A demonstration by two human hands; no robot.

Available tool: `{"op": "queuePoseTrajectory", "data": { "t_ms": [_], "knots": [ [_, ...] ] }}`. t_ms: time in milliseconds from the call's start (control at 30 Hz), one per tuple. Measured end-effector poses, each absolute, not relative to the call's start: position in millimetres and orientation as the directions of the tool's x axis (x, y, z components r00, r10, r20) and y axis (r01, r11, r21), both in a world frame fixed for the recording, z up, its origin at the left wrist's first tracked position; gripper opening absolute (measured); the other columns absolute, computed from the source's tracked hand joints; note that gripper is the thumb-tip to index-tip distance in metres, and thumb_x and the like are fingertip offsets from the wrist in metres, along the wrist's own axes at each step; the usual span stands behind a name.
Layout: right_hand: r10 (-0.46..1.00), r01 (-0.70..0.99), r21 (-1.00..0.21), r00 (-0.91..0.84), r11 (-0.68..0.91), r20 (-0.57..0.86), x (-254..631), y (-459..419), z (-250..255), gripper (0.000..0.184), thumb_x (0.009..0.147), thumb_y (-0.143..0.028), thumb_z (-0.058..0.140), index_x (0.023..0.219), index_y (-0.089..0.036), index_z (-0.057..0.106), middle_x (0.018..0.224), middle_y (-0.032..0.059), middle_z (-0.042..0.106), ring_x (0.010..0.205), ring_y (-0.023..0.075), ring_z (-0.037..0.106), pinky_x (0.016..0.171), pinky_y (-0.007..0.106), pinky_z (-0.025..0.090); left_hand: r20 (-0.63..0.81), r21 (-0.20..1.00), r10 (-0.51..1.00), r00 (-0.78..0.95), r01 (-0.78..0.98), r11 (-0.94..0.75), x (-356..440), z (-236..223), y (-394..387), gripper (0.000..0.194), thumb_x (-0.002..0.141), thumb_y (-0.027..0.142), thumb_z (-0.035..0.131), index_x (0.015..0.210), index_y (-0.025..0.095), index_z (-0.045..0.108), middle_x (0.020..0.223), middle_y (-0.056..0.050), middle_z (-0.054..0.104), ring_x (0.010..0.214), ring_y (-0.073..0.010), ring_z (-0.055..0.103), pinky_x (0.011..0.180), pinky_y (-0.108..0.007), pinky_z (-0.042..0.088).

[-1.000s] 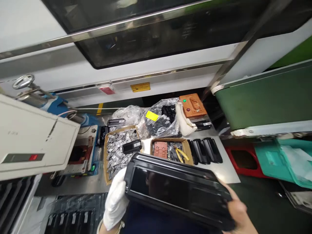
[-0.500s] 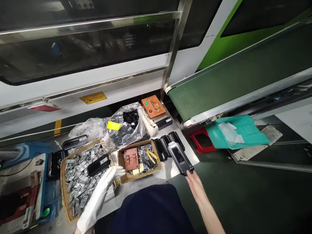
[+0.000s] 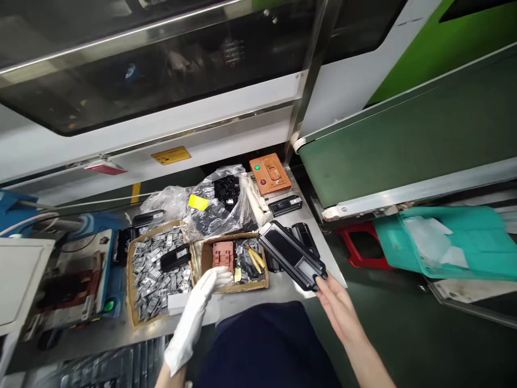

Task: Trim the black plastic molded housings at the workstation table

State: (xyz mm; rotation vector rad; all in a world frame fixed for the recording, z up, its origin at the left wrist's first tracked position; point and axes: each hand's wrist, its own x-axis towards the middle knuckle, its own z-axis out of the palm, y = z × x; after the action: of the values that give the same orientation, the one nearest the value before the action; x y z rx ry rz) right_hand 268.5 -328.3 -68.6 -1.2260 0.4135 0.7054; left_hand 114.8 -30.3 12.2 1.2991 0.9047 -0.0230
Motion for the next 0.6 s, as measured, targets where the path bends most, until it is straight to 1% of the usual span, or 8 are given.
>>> {"op": "queuePoseTrajectory", "data": {
  "t_ms": [67, 167, 233, 333, 400, 433, 500, 600],
  "knots": [
    [0.37, -0.715, -0.688, 0.677, 0.127, -0.636, 278.1, -327.9, -47.8, 0.065, 0.079, -0.058, 0.095, 0.135, -0.032, 0.074, 0.142, 0.0097, 0.069, 0.134, 0.0347, 0.063, 0.123, 0.052, 0.045, -0.576, 0.817, 0.477, 0.664, 0.487, 0.308, 124.3, 22.3, -37.5, 0.079, 0.09, 0.082, 0.062, 0.133, 0.017, 0.068, 0.136, -0.017, 0.072, 0.13, -0.0365, 0.065, 0.128, -0.054, 0.04],
    [0.53, -0.752, -0.655, 0.585, 0.072, -0.614, 285.9, -329.2, -36.1, 0.058, 0.088, -0.056, 0.089, 0.14, -0.036, 0.071, 0.148, 0.0101, 0.065, 0.14, 0.0337, 0.059, 0.121, 0.05, 0.046, -0.551, 0.834, 0.512, 0.659, 0.448, 0.322, 129.3, 21.4, -40.9, 0.072, 0.091, 0.079, 0.065, 0.128, 0.018, 0.072, 0.13, -0.014, 0.075, 0.126, -0.0331, 0.068, 0.123, -0.048, 0.047],
    [0.581, -0.775, -0.63, 0.537, 0.052, -0.612, 287.3, -330.6, -39.7, 0.055, 0.09, -0.054, 0.087, 0.14, -0.038, 0.071, 0.154, 0.0092, 0.06, 0.145, 0.0343, 0.054, 0.122, 0.052, 0.046, -0.551, 0.835, 0.534, 0.641, 0.419, 0.358, 122.9, 12.9, -41.1, 0.068, 0.092, 0.076, 0.067, 0.126, 0.018, 0.073, 0.126, -0.013, 0.077, 0.122, -0.0319, 0.07, 0.119, -0.046, 0.051],
    [0.588, -0.807, -0.59, 0.489, 0.025, -0.644, 287.0, -330.3, -48.6, 0.053, 0.087, -0.051, 0.09, 0.135, -0.041, 0.073, 0.156, 0.0068, 0.056, 0.149, 0.0351, 0.049, 0.123, 0.055, 0.041, -0.569, 0.822, 0.559, 0.603, 0.396, 0.41, 108.3, 1.2, -42.3, 0.062, 0.096, 0.07, 0.065, 0.126, 0.016, 0.072, 0.128, -0.014, 0.076, 0.121, -0.0329, 0.071, 0.117, -0.049, 0.053],
    [0.598, -0.82, -0.572, 0.459, 0.001, -0.657, 286.3, -326.0, -49.4, 0.053, 0.083, -0.051, 0.092, 0.132, -0.041, 0.075, 0.155, 0.0076, 0.057, 0.149, 0.036, 0.048, 0.123, 0.056, 0.039, -0.579, 0.815, 0.576, 0.577, 0.387, 0.432, 101.8, -0.5, -43.2, 0.059, 0.099, 0.066, 0.063, 0.126, 0.015, 0.072, 0.128, -0.014, 0.076, 0.121, -0.0334, 0.071, 0.118, -0.051, 0.052],
    [0.579, -0.819, -0.574, 0.466, -0.005, -0.669, 285.9, -322.5, -47.8, 0.055, 0.08, -0.053, 0.094, 0.13, -0.041, 0.076, 0.153, 0.009, 0.059, 0.146, 0.0374, 0.051, 0.121, 0.057, 0.042, -0.583, 0.812, 0.582, 0.567, 0.381, 0.441, 100.1, 0.8, -43.3, 0.059, 0.098, 0.067, 0.063, 0.124, 0.015, 0.072, 0.125, -0.014, 0.077, 0.119, -0.0339, 0.072, 0.117, -0.052, 0.053],
    [0.514, -0.807, -0.59, 0.502, -0.01, -0.696, 285.3, -312.9, -42.2, 0.06, 0.072, -0.059, 0.097, 0.125, -0.037, 0.079, 0.146, 0.0132, 0.065, 0.135, 0.0414, 0.061, 0.112, 0.058, 0.051, -0.587, 0.809, 0.585, 0.559, 0.375, 0.453, 98.9, 6.0, -42.2, 0.057, 0.097, 0.065, 0.065, 0.122, 0.014, 0.073, 0.123, -0.014, 0.078, 0.118, -0.0342, 0.073, 0.117, -0.053, 0.053],
    [0.467, -0.776, -0.631, 0.55, -0.022, -0.692, 287.2, -294.5, -35.8, 0.065, 0.074, -0.067, 0.092, 0.128, -0.032, 0.078, 0.138, 0.0168, 0.07, 0.123, 0.0422, 0.069, 0.104, 0.059, 0.058, -0.586, 0.81, 0.592, 0.554, 0.366, 0.459, 97.3, 13.3, -37.7, 0.053, 0.095, 0.062, 0.07, 0.12, 0.015, 0.074, 0.123, -0.014, 0.077, 0.119, -0.0342, 0.072, 0.118, -0.051, 0.052]
  ]
}}
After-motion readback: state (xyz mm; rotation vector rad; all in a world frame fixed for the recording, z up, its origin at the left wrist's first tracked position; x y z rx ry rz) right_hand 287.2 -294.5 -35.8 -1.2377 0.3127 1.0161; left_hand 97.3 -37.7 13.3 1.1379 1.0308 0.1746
